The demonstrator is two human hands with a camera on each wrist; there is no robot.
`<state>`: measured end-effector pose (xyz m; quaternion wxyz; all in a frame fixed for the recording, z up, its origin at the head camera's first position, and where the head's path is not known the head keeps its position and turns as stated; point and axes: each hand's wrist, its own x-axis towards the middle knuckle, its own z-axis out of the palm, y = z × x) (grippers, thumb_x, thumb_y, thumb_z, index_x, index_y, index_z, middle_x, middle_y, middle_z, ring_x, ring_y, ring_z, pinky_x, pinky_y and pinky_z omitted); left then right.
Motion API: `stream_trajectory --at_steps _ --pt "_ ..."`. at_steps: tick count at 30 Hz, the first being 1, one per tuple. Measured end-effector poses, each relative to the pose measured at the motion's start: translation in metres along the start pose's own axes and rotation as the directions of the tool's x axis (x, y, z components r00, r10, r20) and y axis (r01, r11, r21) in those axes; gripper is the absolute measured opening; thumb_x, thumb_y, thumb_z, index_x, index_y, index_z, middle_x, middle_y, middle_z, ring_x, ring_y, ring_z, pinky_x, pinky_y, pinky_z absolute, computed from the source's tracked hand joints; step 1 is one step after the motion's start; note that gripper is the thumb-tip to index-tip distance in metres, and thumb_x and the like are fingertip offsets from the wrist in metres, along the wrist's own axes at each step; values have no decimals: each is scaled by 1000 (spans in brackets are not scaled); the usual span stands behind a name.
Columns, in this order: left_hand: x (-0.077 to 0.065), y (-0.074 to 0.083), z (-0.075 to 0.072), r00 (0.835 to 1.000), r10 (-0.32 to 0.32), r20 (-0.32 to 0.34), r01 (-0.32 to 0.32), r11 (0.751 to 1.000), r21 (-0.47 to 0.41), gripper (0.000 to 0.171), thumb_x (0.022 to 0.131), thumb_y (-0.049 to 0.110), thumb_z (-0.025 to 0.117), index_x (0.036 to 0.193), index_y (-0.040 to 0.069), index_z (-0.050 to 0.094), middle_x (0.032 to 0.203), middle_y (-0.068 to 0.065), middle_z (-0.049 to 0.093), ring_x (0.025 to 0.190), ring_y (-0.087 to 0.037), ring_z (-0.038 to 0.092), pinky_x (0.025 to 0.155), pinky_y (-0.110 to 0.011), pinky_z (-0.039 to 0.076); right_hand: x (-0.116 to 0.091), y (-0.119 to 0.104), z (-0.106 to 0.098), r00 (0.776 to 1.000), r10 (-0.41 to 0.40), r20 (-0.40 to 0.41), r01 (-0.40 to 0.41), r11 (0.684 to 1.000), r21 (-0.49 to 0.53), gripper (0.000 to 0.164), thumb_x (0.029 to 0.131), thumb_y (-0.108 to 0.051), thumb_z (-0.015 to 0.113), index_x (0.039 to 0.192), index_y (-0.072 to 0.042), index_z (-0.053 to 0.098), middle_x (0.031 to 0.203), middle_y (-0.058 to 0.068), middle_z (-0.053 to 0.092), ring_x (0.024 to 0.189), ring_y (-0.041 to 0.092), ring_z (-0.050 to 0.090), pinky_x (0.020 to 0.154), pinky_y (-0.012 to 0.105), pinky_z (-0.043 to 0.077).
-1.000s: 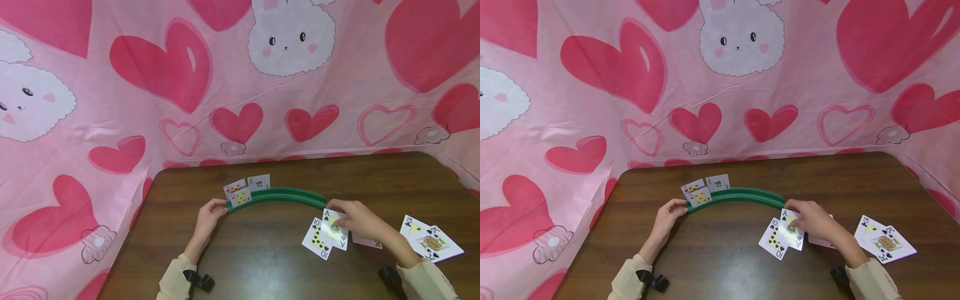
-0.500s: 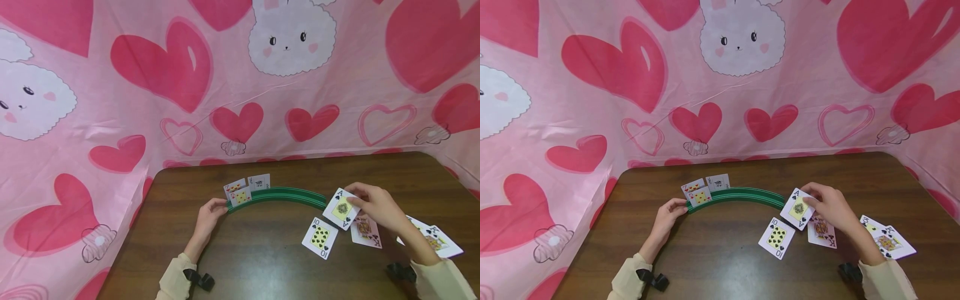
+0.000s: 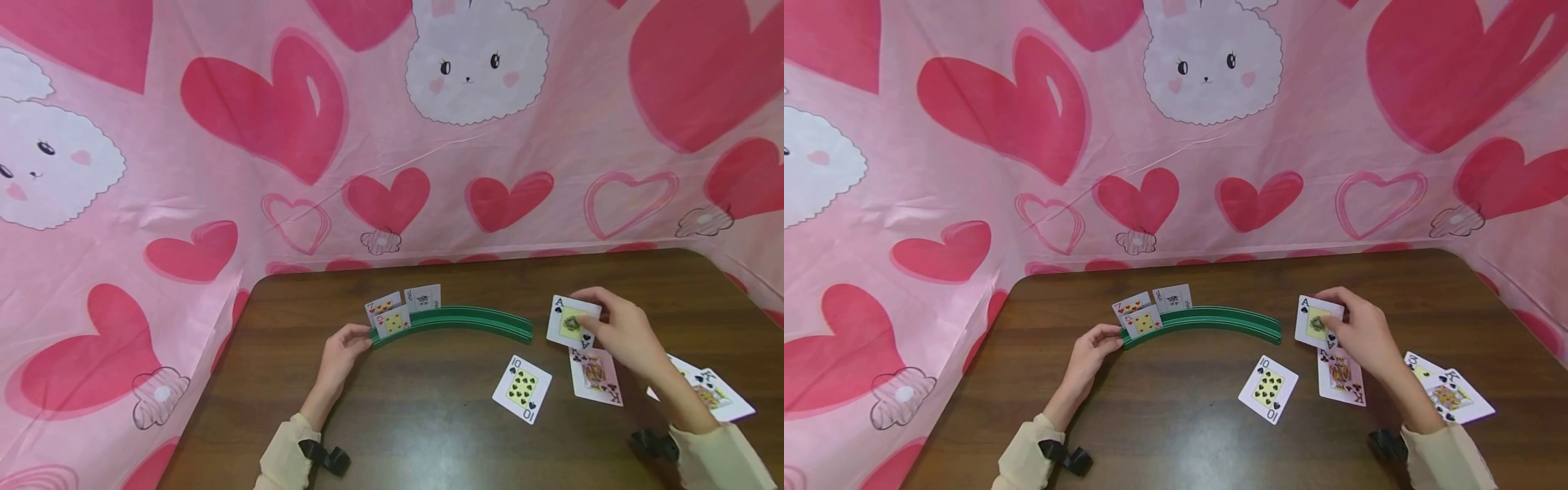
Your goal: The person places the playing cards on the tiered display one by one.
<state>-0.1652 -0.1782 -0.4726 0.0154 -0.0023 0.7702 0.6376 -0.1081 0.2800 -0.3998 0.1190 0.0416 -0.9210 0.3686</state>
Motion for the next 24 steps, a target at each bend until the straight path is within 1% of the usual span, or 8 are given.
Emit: stream_trajectory --at_steps 3,6,10,13,16,19,22,24 --pt "1 -1 0 1000 -1 -1 1 1000 2 20 98 2 66 117 -5 69 120 -17 70 107 -24 68 90 -34 52 1 1 1 998 29 -50 -28 1000 7 25 96 -4 70 119 3 67 105 27 69 84 29 61 62 23 47" --pt "1 -1 0 1000 4 0 -4 1000 3 20 99 3 66 117 -6 69 121 -17 70 107 -23 68 90 -33 52 2 2 2 995 57 -80 -56 998 18 24 97 -9 72 116 4 70 104 25 70 83 23 60 64 19 45" --pt "0 -1 0 1000 4 4 -4 1000 -3 21 99 3 66 117 -6 69 121 -16 69 108 -24 68 90 -34 51 1 2 1 993 98 -68 -93 993 71 30 99 -17 71 120 5 70 110 26 70 82 10 59 66 17 47" --pt "0 -1 0 1000 -3 6 3 1000 -8 21 99 3 65 117 -6 69 122 -16 69 108 -25 68 92 -35 51 1 2 2 993 111 -34 -106 987 119 34 102 -21 68 124 4 68 113 26 69 82 5 60 67 18 49" --pt "0 -1 0 1000 -5 5 5 1000 -6 20 99 3 65 117 -5 69 121 -16 69 109 -25 68 93 -37 51 1 2 3 996 88 -7 -85 982 167 35 103 -21 65 127 5 64 114 28 68 81 5 63 68 20 53" --pt "1 -2 0 1000 -6 0 6 1000 -4 19 99 3 65 116 -4 70 121 -16 69 109 -25 68 94 -37 51 0 0 5 998 63 6 -63 975 215 35 105 -19 62 129 6 60 111 30 69 77 7 67 65 24 57" --pt "1 -2 0 1000 0 0 0 1000 -4 19 99 3 65 116 -4 70 121 -15 69 109 -25 68 95 -38 51 1 -3 6 998 63 14 -64 966 250 37 106 -19 59 132 7 56 107 31 70 72 11 69 62 28 58" --pt "1 -2 0 1000 -1 1 1 1000 -6 19 99 3 65 116 -3 70 121 -15 69 109 -25 68 95 -38 51 1 -4 7 998 68 16 -70 965 254 37 107 -17 57 134 8 54 105 31 70 71 12 69 61 29 59"
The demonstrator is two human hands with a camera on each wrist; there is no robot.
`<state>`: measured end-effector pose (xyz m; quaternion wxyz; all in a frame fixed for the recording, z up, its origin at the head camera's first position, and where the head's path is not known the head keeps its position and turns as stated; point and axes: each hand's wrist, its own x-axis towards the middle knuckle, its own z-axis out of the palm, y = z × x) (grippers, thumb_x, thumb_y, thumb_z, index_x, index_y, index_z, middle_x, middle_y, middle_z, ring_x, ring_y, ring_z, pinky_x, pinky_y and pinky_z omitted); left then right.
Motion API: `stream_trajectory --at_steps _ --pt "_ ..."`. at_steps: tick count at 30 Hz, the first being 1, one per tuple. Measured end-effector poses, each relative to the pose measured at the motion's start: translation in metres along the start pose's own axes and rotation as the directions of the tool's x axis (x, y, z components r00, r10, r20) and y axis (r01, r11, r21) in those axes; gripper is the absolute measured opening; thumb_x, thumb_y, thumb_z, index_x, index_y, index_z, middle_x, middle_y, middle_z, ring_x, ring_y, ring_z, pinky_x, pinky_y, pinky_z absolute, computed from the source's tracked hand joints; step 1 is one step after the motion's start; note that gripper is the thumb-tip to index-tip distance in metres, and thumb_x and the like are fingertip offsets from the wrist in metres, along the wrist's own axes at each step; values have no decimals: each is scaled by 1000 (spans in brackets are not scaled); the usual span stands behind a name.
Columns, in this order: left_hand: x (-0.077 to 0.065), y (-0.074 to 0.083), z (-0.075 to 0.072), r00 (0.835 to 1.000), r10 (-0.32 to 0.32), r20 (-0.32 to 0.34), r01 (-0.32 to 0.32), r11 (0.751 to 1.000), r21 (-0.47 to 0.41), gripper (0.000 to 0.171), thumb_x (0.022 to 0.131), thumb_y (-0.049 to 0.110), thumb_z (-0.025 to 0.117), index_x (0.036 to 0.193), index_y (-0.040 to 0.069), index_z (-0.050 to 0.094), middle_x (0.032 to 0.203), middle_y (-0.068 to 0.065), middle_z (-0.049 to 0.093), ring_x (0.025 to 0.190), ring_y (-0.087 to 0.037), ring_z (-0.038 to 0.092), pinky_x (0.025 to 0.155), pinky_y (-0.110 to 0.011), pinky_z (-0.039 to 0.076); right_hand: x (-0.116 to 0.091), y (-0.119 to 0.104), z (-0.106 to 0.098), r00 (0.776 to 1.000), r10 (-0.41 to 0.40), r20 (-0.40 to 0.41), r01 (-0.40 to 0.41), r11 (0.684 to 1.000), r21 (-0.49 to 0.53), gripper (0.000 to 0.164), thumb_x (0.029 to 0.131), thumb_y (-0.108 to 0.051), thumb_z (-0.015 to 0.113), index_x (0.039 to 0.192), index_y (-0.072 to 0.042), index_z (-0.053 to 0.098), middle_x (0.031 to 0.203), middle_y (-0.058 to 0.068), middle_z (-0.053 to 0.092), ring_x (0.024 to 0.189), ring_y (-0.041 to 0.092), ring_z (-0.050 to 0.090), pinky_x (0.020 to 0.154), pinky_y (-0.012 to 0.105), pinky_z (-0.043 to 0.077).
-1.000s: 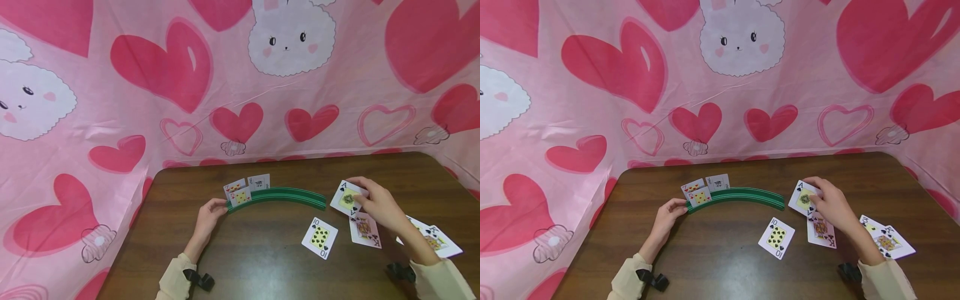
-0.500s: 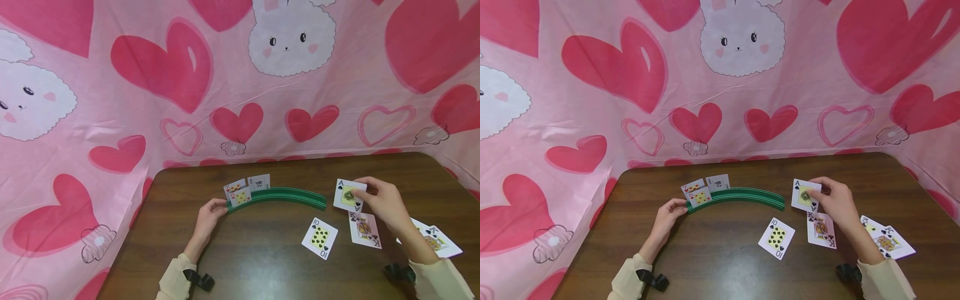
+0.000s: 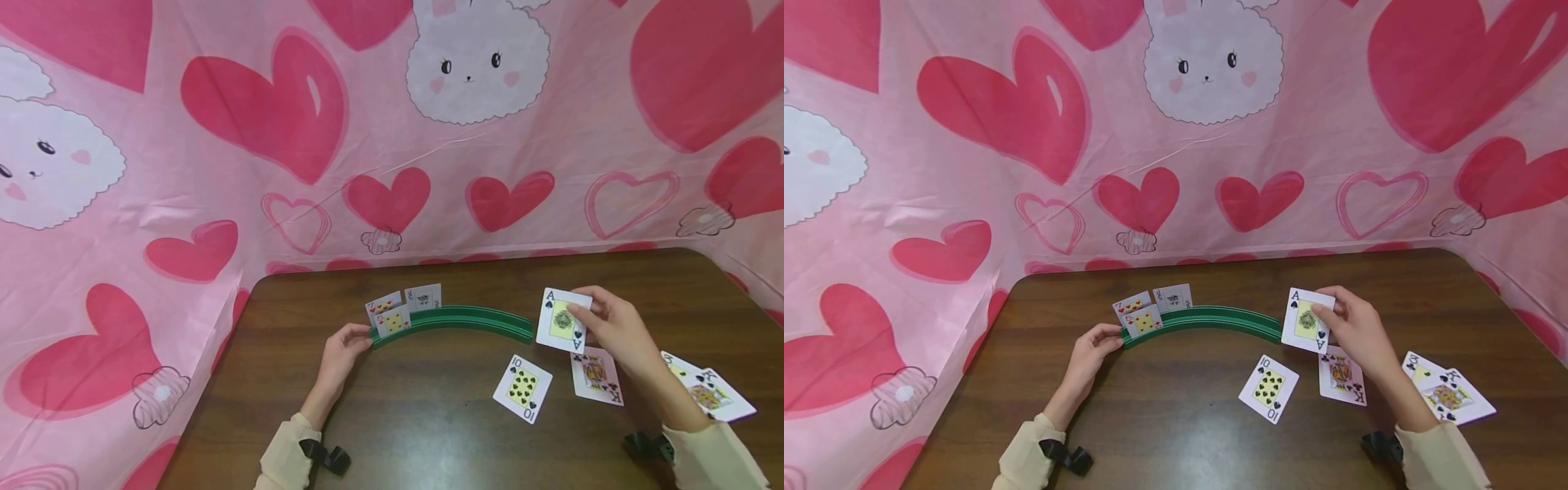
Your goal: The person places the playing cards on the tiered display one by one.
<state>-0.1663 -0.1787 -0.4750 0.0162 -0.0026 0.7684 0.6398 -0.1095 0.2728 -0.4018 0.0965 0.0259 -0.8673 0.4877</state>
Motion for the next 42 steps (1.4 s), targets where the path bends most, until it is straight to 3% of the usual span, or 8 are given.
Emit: stream_trajectory --at_steps 6,11,17,24,32,39,42 --pt "1 -1 0 1000 -2 -6 2 1000 3 19 98 2 64 115 -3 70 121 -15 69 109 -26 68 96 -40 51 0 2 1 998 29 47 -29 1000 -7 41 106 -6 52 143 10 44 116 35 64 80 14 68 66 28 58" --pt "1 0 0 1000 -1 -5 1 1000 0 19 98 2 65 115 -3 70 121 -15 70 109 -25 68 96 -39 51 2 3 1 996 27 82 -26 1000 -14 49 102 -1 58 146 11 39 123 38 61 85 18 70 68 27 58" --pt "0 1 2 1000 0 2 0 1000 -14 21 97 1 65 116 -5 69 121 -17 70 108 -23 68 91 -32 50 2 4 0 997 49 58 -47 998 -35 53 100 -2 63 146 11 40 120 36 62 84 14 69 67 27 57" --pt "-1 3 2 1000 2 2 -2 1000 -29 22 96 1 67 117 -6 69 120 -17 70 106 -20 67 87 -27 49 3 2 -3 997 79 24 -80 996 35 52 100 -7 65 142 12 42 124 36 63 80 6 69 68 26 58" --pt "-2 2 1 1000 5 -13 -6 1000 -28 21 96 0 67 116 -7 70 120 -17 70 106 -21 68 86 -27 49 10 -11 -1 998 68 -6 -67 994 85 45 99 -11 69 135 9 49 112 13 74 80 5 70 70 24 57" --pt "-1 2 3 1000 10 -12 -10 999 -33 21 95 -1 68 115 -7 70 117 -16 71 102 -15 67 85 -24 49 14 -19 3 999 40 -11 -39 995 87 40 100 -12 69 133 7 56 115 22 73 80 3 69 70 23 56" --pt "-2 3 2 1000 16 -13 -16 999 -29 21 95 -1 68 115 -7 70 117 -17 71 103 -16 68 85 -24 49 14 -21 3 999 34 -20 -32 994 103 38 100 -12 69 131 7 59 110 13 76 80 3 69 70 22 56"
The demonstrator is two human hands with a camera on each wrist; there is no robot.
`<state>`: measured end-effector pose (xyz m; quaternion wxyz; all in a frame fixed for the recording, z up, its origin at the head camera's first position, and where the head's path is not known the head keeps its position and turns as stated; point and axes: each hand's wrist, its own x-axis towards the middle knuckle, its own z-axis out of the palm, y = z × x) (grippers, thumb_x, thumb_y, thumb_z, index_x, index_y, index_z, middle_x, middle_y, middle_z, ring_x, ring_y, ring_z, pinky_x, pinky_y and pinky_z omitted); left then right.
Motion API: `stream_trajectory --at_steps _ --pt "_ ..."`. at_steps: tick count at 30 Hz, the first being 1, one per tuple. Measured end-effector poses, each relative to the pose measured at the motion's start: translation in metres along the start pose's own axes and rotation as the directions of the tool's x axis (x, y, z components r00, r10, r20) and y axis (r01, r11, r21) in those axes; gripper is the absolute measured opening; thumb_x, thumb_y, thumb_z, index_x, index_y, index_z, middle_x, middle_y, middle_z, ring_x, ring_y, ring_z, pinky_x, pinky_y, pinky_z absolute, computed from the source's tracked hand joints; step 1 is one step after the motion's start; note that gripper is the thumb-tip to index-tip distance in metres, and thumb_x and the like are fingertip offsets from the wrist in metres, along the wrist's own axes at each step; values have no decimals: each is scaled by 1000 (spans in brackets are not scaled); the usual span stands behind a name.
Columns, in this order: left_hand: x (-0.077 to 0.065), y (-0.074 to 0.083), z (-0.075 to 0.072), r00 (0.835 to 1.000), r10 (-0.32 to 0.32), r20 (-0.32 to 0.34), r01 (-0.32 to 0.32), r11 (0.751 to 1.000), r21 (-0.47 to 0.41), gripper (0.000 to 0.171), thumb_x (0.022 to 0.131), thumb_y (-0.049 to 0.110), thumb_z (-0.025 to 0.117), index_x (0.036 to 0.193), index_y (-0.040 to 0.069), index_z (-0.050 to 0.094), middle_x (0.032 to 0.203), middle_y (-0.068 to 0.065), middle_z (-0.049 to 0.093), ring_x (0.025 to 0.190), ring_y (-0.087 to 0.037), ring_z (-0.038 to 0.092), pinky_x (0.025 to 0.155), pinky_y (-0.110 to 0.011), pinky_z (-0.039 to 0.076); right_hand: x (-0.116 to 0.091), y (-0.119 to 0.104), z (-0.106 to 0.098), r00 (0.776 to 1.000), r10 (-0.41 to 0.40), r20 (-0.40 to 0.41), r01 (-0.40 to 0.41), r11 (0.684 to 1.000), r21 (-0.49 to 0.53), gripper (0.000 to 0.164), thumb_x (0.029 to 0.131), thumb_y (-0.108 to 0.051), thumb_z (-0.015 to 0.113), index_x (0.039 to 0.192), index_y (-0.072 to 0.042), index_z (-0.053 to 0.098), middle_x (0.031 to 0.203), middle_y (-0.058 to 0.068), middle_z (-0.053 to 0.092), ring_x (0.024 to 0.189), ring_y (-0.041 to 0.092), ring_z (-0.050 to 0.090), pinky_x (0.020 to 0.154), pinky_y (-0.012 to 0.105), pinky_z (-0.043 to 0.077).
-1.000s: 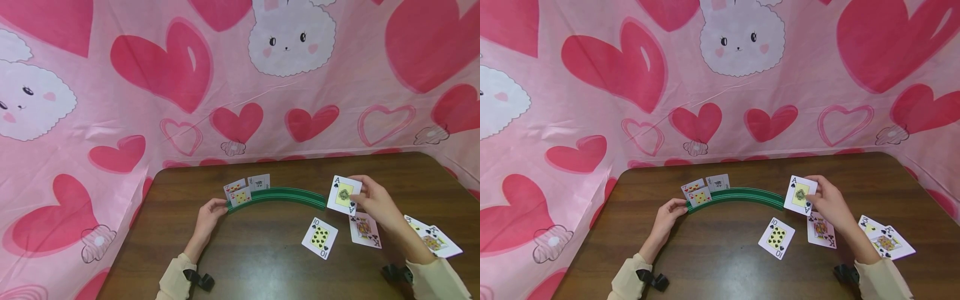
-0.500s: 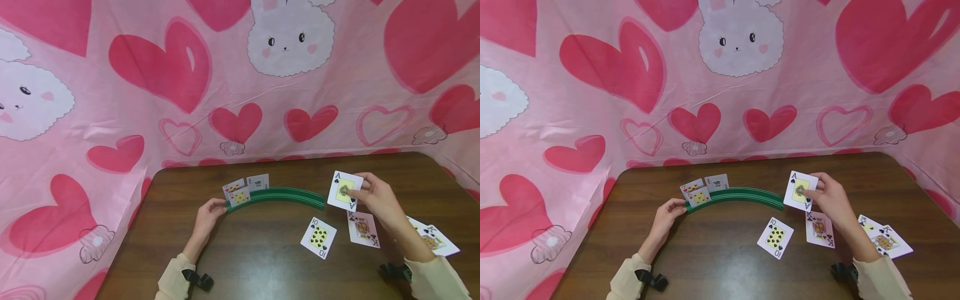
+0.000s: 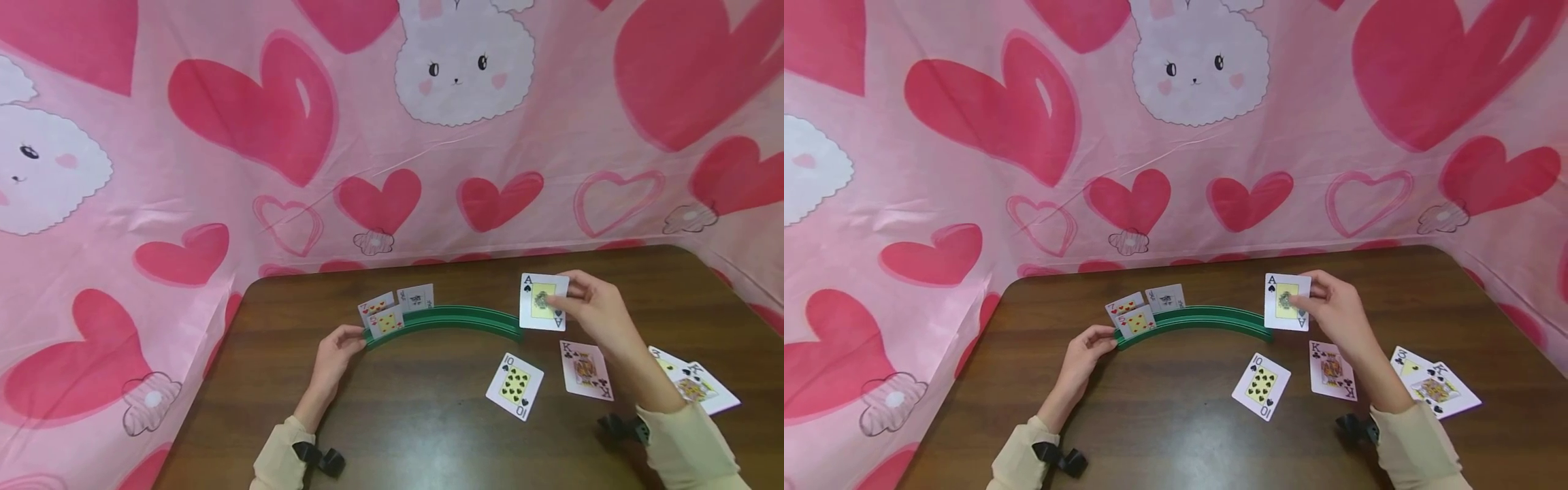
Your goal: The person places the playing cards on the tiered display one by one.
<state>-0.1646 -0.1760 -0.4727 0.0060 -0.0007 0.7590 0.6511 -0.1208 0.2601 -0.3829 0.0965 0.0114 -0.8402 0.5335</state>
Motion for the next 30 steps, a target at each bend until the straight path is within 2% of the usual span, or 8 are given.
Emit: stream_trajectory --at_steps 4,8,17,25,30 --pt "-1 0 -2 1000 0 3 0 1000 5 21 96 0 67 116 -7 69 119 -16 70 107 -20 68 87 -26 49 1 -5 0 1000 -7 -11 8 1000 30 37 99 -12 70 129 8 60 101 -8 76 79 4 69 69 22 56" --pt "-1 -2 -4 1000 -2 11 2 1000 10 21 98 2 66 117 -6 69 121 -16 69 109 -22 68 90 -28 48 2 -10 1 1000 -10 -18 11 998 57 37 99 -12 70 128 9 60 97 -18 73 81 2 69 70 21 56" --pt "1 -4 -4 1000 14 17 -14 1000 12 19 98 0 65 116 -5 69 119 -16 70 106 -21 68 91 -29 49 2 -11 1 999 -14 -34 16 997 75 36 99 -11 70 126 11 60 95 -21 72 81 2 68 72 20 56" --pt "1 -4 -4 1000 15 20 -15 1000 10 20 98 1 65 116 -6 69 120 -17 70 108 -23 68 93 -31 49 4 -14 1 998 30 -57 -23 994 107 43 99 -15 72 130 12 60 93 -23 71 81 1 69 73 20 56" --pt "2 -4 -4 1000 5 22 -5 1000 20 20 99 2 64 116 -5 69 121 -16 70 109 -24 68 95 -35 49 5 -17 2 996 39 -75 -27 987 157 35 97 -15 74 123 7 64 91 -25 72 80 0 70 71 20 56"
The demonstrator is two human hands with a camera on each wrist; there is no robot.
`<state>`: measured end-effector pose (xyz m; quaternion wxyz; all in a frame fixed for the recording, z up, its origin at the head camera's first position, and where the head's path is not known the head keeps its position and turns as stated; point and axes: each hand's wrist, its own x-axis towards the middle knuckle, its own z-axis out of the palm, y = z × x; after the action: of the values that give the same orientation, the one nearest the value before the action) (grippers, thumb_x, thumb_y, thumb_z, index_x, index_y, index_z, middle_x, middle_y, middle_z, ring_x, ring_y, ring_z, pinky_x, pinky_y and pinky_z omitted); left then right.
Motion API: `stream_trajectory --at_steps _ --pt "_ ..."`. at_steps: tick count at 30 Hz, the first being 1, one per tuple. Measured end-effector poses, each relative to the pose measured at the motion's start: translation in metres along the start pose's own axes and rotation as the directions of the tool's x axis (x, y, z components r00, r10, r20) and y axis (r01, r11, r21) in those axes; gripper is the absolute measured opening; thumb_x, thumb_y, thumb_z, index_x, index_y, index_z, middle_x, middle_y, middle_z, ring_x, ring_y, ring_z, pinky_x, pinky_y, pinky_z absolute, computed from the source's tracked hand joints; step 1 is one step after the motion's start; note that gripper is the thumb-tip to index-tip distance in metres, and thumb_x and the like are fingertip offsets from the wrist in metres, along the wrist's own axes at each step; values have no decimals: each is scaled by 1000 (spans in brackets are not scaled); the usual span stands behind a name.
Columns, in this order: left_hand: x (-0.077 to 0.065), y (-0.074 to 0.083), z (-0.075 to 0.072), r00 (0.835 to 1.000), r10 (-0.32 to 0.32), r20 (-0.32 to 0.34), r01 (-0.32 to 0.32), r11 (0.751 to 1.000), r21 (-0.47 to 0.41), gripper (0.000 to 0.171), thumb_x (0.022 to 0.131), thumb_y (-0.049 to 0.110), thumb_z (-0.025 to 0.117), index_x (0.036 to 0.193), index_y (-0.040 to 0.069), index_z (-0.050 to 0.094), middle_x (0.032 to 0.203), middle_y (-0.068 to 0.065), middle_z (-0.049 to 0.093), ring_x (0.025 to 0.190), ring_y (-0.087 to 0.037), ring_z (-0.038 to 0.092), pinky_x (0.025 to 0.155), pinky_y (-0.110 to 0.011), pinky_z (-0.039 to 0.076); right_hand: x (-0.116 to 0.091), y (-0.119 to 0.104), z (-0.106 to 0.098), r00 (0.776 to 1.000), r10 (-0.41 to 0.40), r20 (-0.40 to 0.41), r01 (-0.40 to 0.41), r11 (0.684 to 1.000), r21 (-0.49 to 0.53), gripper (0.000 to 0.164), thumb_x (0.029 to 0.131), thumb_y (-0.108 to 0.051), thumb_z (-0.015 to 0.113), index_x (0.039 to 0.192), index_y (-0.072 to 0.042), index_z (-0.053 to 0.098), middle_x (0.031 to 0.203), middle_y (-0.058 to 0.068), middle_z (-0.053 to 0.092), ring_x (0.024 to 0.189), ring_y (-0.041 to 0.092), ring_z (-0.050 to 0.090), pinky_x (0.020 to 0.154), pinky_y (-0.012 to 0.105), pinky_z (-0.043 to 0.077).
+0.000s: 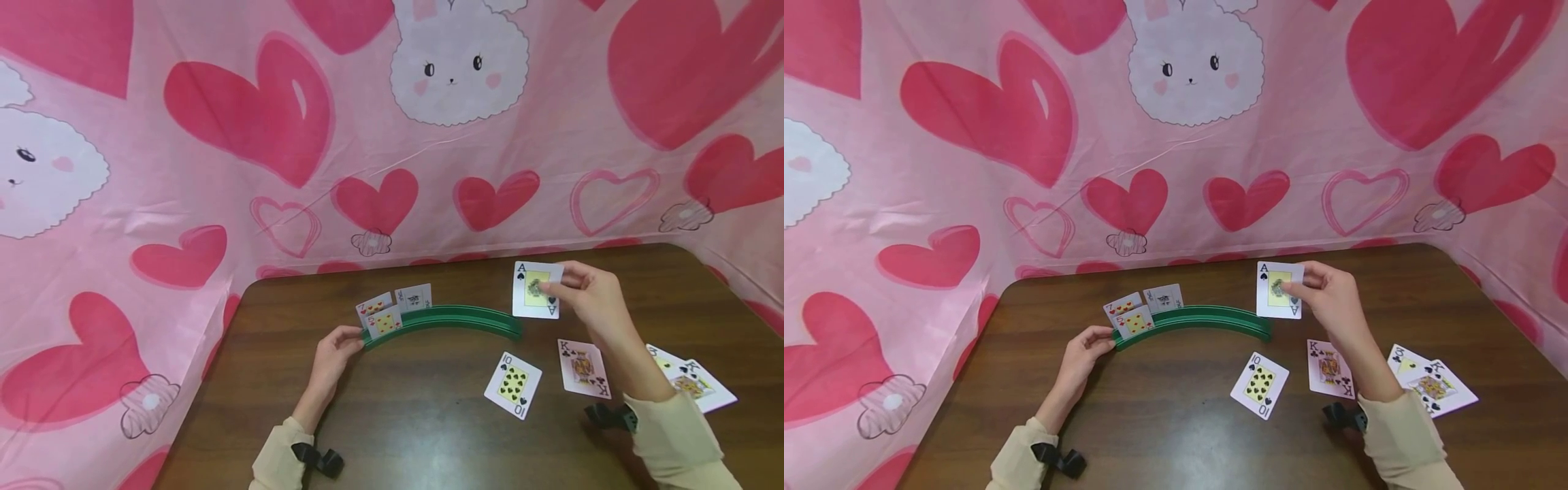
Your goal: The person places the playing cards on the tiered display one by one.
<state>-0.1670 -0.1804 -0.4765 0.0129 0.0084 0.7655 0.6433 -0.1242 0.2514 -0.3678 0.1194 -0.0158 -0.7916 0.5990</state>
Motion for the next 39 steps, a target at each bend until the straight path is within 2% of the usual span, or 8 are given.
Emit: stream_trajectory --at_steps 3,6,12,15,18,26,37,39 --pt "-1 1 1 1000 2 0 -2 1000 7 20 99 2 64 116 -6 69 121 -17 70 109 -25 68 95 -35 49 1 -2 2 1000 4 0 -4 1000 14 28 97 -17 74 119 1 67 91 -23 73 80 1 70 71 20 56" --pt "-1 2 1 1000 3 1 -3 1000 3 20 99 2 64 116 -5 69 121 -17 70 109 -24 68 95 -35 49 3 -5 5 1000 5 -6 -4 1000 30 28 96 -18 75 117 -1 67 94 -16 75 79 3 70 70 21 56" --pt "-2 2 2 1000 -5 0 5 1000 -5 21 98 2 65 117 -6 68 122 -18 69 111 -25 68 96 -36 49 9 -12 16 1000 -23 -10 24 992 122 17 94 -8 75 112 -8 72 91 -17 76 79 3 70 71 20 56" --pt "-2 1 2 1000 -10 -1 10 1000 -4 21 98 2 64 117 -6 68 121 -18 70 110 -25 68 97 -38 48 11 -16 21 999 -39 -10 40 983 178 19 94 -4 74 107 -18 73 89 -19 75 79 4 71 71 20 56" --pt "-1 1 2 1000 -2 -2 2 1000 -2 20 98 2 64 116 -5 69 121 -17 70 109 -25 68 97 -39 48 13 -20 26 999 -50 -13 51 974 221 22 94 -3 74 105 -23 74 90 -17 75 79 5 71 71 20 56" --pt "-2 2 2 1000 2 -9 -2 1000 15 20 98 2 65 116 -6 69 119 -17 71 107 -24 68 94 -34 49 12 -33 38 997 -70 -21 73 965 252 18 94 -5 75 109 -16 74 91 -15 76 81 7 72 73 21 57" --pt "-4 5 2 1000 7 -6 -7 1000 0 21 98 3 65 117 -6 68 119 -17 70 107 -23 68 91 -30 49 14 -37 50 998 -66 13 55 917 395 19 93 0 74 99 -18 74 90 -8 77 78 9 73 70 24 58" --pt "-4 5 2 1000 4 -7 -4 1000 0 21 98 2 65 117 -7 68 119 -17 70 107 -23 68 91 -29 49 14 -36 53 998 -61 22 48 923 382 18 93 -1 74 100 -17 73 90 -9 77 79 9 73 72 23 58"
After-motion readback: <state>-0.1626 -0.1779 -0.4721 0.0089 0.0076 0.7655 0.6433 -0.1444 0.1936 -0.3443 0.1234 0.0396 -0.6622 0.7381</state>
